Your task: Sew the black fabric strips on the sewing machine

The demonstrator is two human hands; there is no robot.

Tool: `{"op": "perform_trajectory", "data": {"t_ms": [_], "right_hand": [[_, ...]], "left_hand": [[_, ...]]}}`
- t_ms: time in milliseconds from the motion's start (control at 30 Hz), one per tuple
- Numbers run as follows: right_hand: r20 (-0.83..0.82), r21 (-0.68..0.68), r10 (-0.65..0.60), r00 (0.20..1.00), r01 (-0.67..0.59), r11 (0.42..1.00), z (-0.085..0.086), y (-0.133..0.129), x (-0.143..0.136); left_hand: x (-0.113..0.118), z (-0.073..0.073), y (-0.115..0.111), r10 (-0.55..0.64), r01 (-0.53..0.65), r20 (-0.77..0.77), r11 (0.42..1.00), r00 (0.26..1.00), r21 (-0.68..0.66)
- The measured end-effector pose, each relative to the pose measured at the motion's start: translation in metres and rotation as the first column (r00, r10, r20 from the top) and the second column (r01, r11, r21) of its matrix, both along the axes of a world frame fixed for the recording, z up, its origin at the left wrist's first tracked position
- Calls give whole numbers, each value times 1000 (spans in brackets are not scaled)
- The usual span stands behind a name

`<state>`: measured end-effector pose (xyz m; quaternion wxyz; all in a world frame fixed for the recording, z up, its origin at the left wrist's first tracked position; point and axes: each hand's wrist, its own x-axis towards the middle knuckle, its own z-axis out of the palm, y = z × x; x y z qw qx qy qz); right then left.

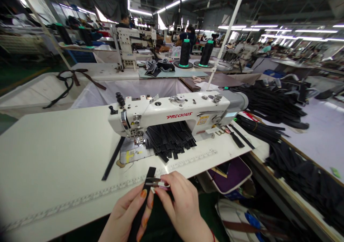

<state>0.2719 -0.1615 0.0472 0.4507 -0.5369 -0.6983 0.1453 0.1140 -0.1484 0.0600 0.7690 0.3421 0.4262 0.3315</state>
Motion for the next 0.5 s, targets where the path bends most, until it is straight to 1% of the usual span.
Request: {"op": "perform_trajectory", "data": {"t_ms": [100, 167, 200, 233, 300, 400, 500], "right_hand": [[-223, -81, -40, 974, 22, 996, -3, 1, -2], [-362, -100, -99, 927, 67, 993, -3, 2, -2], [-392, -96, -120, 912, 89, 991, -2, 3, -1], [-390, -87, -121, 913, 94, 992, -2, 4, 0], [-314, -51, -62, 947, 49, 998, 0, 4, 1], [-165, 19, 85, 983, -83, 996, 3, 5, 0], [-69, 96, 145, 987, -138, 986, 5, 5, -3]], "left_hand": [[0, -2, -1, -61, 61, -10, 998, 998, -12], [0, -2, 0, -62, 61, -2, 998, 998, -34], [0, -2, 0, -52, 52, 1, 998, 999, -46], [-1, -2, 0, -40, 40, 2, 998, 999, -55], [-1, -1, 0, -18, 17, -14, 999, 1000, -46], [0, 1, -1, -1, 4, -92, 999, 996, 39], [2, 2, -3, -18, 42, -184, 990, 983, 131]]}}
